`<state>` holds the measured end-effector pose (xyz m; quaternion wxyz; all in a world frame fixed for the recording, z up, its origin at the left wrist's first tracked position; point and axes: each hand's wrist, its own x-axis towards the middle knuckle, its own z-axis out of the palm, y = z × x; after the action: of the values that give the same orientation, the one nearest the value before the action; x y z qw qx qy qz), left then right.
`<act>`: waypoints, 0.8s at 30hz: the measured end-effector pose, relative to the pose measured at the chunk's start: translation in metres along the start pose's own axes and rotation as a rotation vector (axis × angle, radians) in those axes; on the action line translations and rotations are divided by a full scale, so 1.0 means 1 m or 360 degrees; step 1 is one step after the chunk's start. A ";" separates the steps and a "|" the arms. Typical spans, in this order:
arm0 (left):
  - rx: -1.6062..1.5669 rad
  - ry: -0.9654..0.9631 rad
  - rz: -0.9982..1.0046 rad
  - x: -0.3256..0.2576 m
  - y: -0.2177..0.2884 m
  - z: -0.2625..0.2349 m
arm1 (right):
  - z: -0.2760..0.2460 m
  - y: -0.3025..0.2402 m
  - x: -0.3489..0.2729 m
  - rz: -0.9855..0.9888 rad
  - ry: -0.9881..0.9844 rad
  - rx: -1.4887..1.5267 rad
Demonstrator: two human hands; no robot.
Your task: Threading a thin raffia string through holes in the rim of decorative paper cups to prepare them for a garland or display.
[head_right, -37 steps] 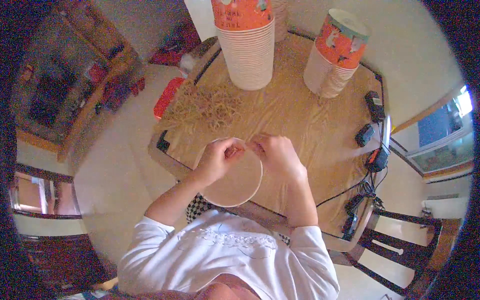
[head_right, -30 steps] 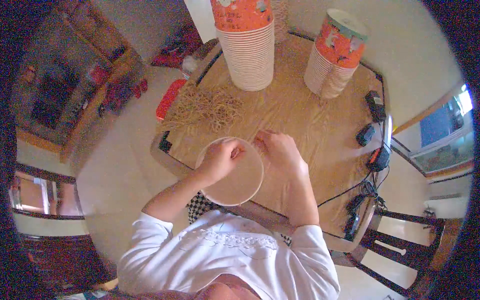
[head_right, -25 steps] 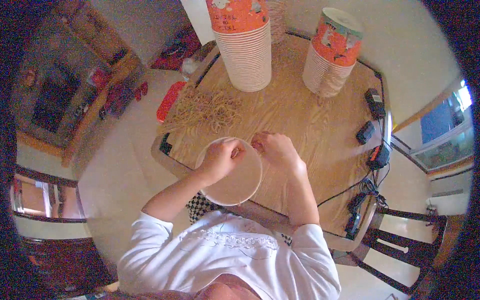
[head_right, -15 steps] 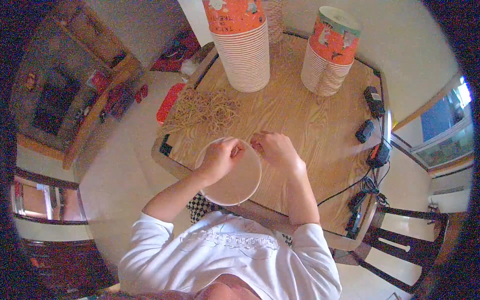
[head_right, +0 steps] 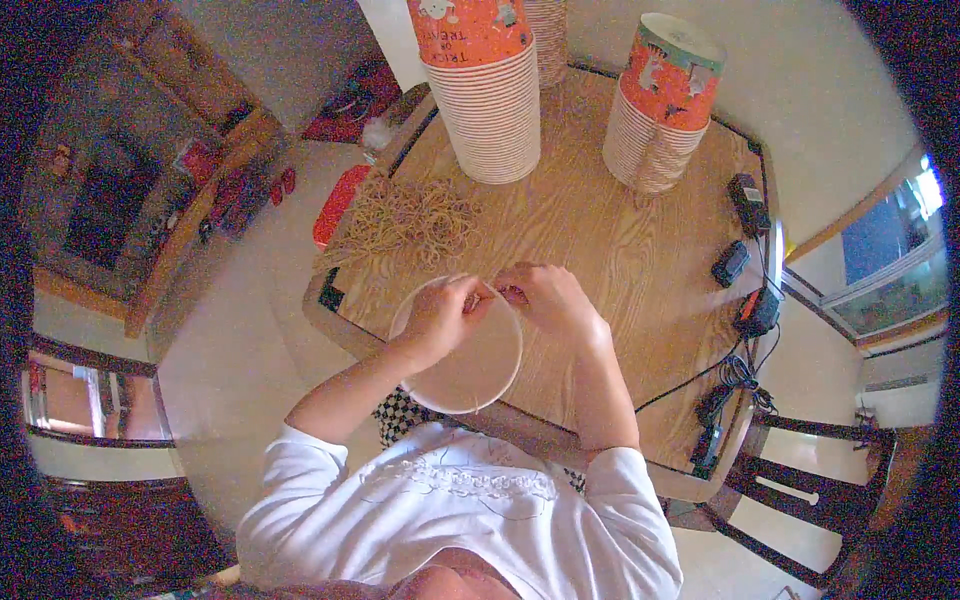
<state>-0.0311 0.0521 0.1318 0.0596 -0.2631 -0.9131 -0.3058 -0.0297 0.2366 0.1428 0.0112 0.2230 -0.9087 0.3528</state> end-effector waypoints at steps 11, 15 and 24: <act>0.0129 0.0148 0.0140 0.000 0.003 -0.020 | 0.003 0.003 0.000 0.0023 0.0020 -0.0012; 0.0178 -0.0170 0.0031 0.004 -0.003 -0.027 | 0.008 0.003 0.002 -0.0002 0.0087 -0.0069; -0.0746 -0.0534 -0.0279 -0.016 -0.031 -0.010 | 0.005 -0.007 -0.003 -0.0062 -0.0237 0.0083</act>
<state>-0.0341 0.0186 0.1191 -0.1811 -0.2367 -0.8340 -0.4644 -0.0238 0.2299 0.1433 -0.0553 0.2667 -0.8930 0.3584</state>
